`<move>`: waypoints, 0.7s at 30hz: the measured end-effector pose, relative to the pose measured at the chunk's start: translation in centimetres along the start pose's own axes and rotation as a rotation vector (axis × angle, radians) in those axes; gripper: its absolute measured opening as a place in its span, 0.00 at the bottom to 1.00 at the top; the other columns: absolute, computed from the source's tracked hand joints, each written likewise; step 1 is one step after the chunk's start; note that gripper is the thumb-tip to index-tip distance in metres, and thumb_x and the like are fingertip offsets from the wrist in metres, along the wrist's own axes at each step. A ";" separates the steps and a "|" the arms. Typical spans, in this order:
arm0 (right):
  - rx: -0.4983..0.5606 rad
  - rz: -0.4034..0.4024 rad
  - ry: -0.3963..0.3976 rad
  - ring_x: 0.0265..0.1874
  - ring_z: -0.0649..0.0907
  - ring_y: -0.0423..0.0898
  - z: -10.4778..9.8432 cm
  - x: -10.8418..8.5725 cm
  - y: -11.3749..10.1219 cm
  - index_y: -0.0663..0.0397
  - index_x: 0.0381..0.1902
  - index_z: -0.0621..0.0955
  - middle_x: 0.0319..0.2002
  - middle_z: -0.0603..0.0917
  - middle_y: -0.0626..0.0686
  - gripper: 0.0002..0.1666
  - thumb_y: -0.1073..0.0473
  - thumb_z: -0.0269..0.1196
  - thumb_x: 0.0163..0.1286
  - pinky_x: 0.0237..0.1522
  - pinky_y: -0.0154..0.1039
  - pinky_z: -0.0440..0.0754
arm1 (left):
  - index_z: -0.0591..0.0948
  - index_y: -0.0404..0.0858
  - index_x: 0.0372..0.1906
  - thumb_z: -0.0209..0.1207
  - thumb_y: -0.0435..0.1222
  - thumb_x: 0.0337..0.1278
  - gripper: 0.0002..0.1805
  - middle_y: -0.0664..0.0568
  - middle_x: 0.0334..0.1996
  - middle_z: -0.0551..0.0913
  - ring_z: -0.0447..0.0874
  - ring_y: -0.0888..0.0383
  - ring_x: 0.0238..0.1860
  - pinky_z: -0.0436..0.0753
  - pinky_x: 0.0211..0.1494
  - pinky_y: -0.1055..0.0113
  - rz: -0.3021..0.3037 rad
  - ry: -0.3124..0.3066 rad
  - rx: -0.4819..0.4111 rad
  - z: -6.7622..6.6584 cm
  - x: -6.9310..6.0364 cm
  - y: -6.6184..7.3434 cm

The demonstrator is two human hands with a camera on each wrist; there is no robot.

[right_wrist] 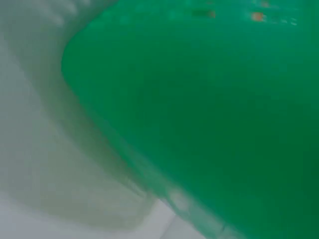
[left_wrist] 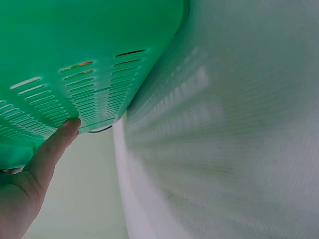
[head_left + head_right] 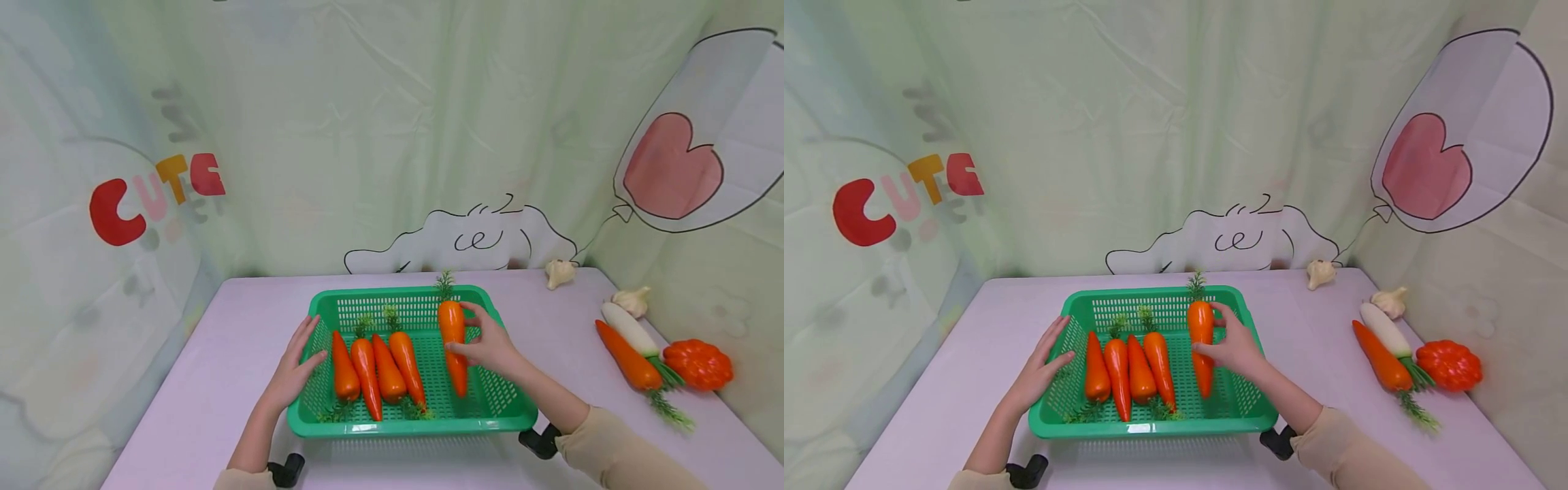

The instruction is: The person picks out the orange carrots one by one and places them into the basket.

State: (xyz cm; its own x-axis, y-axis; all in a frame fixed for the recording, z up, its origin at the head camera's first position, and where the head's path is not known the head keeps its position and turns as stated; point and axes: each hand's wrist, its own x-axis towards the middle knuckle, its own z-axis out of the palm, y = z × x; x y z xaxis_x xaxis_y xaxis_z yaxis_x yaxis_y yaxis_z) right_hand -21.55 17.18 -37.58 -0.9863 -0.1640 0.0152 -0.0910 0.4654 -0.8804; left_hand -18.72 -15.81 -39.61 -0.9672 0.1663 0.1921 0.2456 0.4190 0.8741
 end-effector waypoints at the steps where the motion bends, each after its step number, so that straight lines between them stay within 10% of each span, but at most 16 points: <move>1: -0.003 0.006 -0.004 0.24 0.80 0.46 0.3 0.1 0.0 0.58 0.68 0.54 0.56 0.65 0.72 0.48 0.64 0.67 0.54 0.24 0.44 0.82 | 0.54 0.34 0.70 0.51 0.33 0.62 0.33 0.37 0.70 0.44 0.40 0.37 0.69 0.47 0.60 0.33 0.000 0.000 -0.001 0.0 0.0 0.0; 15: -0.030 0.075 -0.021 0.22 0.80 0.47 3.3 0.4 0.5 0.55 0.66 0.58 0.55 0.68 0.70 0.45 0.67 0.67 0.53 0.24 0.44 0.82 | 0.54 0.42 0.71 0.52 0.39 0.63 0.34 0.44 0.71 0.44 0.40 0.41 0.70 0.47 0.61 0.33 0.011 0.011 0.009 0.4 1.0 -3.3; 21: -0.053 0.079 -0.035 0.29 0.81 0.50 4.0 0.5 1.0 0.57 0.66 0.59 0.54 0.69 0.68 0.45 0.67 0.68 0.52 0.24 0.44 0.82 | 0.54 0.36 0.70 0.52 0.35 0.62 0.33 0.39 0.70 0.44 0.39 0.38 0.69 0.46 0.60 0.32 0.013 0.010 -0.028 0.3 0.7 -1.8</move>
State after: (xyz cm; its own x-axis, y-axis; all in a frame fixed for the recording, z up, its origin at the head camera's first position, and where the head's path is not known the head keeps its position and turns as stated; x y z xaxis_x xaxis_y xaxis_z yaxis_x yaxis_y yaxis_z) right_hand -21.58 14.11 -40.29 -0.9855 -0.1547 -0.0700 -0.0216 0.5233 -0.8519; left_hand -19.78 -16.24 -41.20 -0.9645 0.1625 0.2082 0.2568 0.3919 0.8834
